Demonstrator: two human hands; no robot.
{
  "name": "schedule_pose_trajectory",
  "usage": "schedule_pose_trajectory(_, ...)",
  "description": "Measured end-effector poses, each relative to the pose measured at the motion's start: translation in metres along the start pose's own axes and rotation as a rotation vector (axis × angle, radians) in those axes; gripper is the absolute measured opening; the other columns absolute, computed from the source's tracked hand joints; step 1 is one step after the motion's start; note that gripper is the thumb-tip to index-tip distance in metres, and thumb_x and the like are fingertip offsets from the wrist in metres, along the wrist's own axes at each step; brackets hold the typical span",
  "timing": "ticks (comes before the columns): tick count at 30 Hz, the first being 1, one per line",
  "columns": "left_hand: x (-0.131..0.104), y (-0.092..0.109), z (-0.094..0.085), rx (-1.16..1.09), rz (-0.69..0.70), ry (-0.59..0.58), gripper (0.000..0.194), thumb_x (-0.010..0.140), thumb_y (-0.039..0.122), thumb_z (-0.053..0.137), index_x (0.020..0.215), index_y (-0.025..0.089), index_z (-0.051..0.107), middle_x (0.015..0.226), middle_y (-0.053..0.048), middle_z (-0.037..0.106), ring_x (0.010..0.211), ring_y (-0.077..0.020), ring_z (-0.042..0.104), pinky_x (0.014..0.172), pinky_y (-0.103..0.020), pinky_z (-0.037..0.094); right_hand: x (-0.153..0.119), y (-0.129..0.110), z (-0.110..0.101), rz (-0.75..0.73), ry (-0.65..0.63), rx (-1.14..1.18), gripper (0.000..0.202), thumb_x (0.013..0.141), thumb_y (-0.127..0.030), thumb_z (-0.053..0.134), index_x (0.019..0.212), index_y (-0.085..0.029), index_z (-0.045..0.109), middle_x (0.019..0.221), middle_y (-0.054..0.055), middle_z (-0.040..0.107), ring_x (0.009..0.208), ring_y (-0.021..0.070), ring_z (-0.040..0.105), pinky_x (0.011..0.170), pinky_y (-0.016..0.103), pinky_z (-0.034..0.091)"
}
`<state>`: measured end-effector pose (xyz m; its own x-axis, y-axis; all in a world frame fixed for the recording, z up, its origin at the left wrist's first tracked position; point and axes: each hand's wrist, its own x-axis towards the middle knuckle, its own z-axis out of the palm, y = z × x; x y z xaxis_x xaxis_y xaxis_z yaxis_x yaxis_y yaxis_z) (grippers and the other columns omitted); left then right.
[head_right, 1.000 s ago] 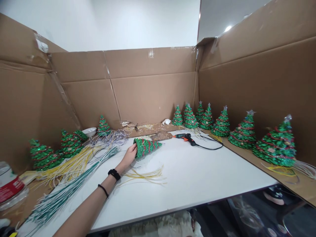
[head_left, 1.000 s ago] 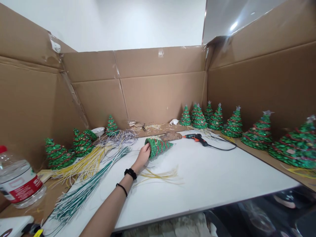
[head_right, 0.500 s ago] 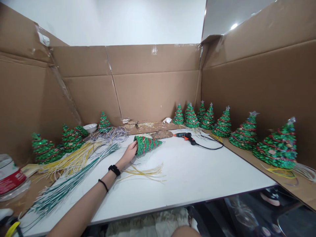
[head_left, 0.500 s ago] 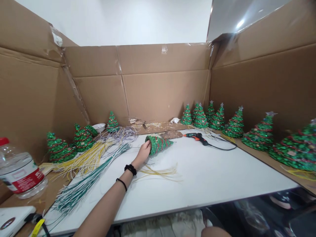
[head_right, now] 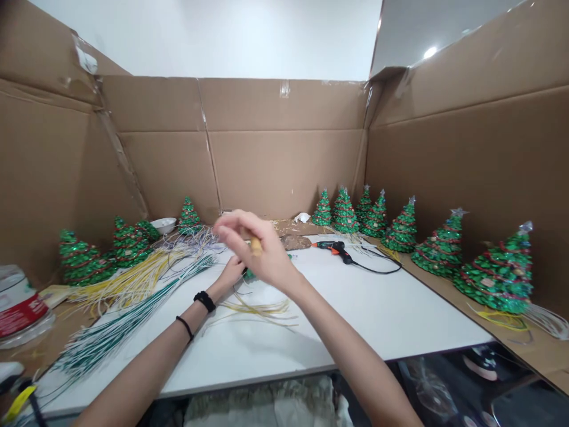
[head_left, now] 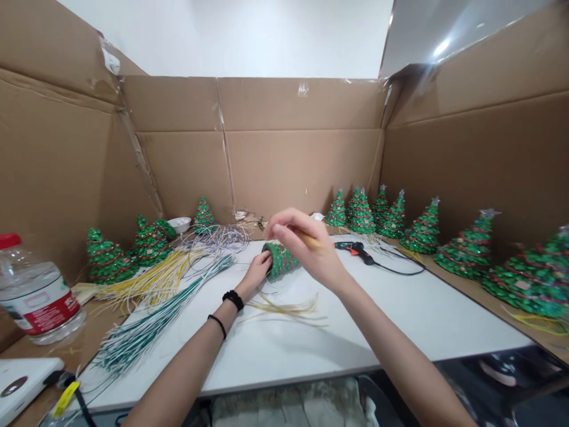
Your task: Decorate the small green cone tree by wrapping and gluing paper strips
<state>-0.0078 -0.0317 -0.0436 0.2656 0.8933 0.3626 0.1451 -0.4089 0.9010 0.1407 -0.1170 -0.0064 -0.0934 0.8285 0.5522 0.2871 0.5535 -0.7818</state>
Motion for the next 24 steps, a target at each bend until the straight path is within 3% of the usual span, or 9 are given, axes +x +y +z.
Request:
schedule_pose_trajectory(3,0.0,-0.001,-0.002,-0.04,0.01,-0.018,0.03,0.075,0.037,0.055,0.086,0.012,0.068,0.085,-0.006,0.069,0.079,-0.0187,0.059,0.078,-0.029,0.046,0.039,0.014,-0.007,-0.126,0.081,-0.103,0.027,0.084,-0.043,0.046,0.076,-0.023,0.063,0.073,0.004,0.062,0.078,0.0209,0.052,0.067,0.032,0.042)
schedule_pose_trajectory(6,0.002,-0.004,-0.004,-0.068,-0.003,-0.032,0.032,0.073,0.04,0.058,0.086,0.013,0.068,0.086,-0.007,0.07,0.078,-0.0189,0.059,0.079,-0.03,0.045,0.06,0.027,-0.011,-0.188,0.169,-0.151,0.02,0.081,-0.037,0.051,0.071,-0.021,0.057,0.073,0.003,0.06,0.071,0.0184,0.05,0.068,0.031,0.04)
schedule_pose_trajectory(9,0.005,-0.006,-0.006,-0.075,-0.004,-0.033,0.033,0.071,0.041,0.061,0.085,0.013,0.068,0.086,-0.007,0.07,0.08,-0.0199,0.06,0.08,-0.03,0.045,0.061,0.04,-0.012,-0.138,0.181,-0.103,0.019,0.08,-0.036,0.052,0.07,-0.02,0.053,0.068,0.001,0.056,0.064,0.0155,0.046,0.064,0.028,0.038)
schedule_pose_trajectory(17,0.005,-0.008,-0.006,-0.092,-0.019,-0.048,0.038,0.071,0.046,0.061,0.086,0.012,0.068,0.083,-0.006,0.069,0.077,-0.0187,0.059,0.076,-0.029,0.045,0.054,0.049,-0.009,-0.064,-0.015,-0.007,0.019,0.077,-0.038,0.055,0.071,-0.02,0.055,0.065,-0.003,0.048,0.061,0.0128,0.043,0.058,0.024,0.037)
schedule_pose_trajectory(24,0.004,-0.006,-0.005,-0.06,-0.014,-0.041,0.033,0.074,0.044,0.059,0.08,0.012,0.066,0.078,-0.005,0.067,0.075,-0.0182,0.058,0.071,-0.027,0.044,0.054,0.051,-0.008,-0.083,0.007,-0.017,0.02,0.077,-0.039,0.056,0.07,-0.02,0.056,0.062,-0.002,0.048,0.061,0.0135,0.044,0.058,0.025,0.037)
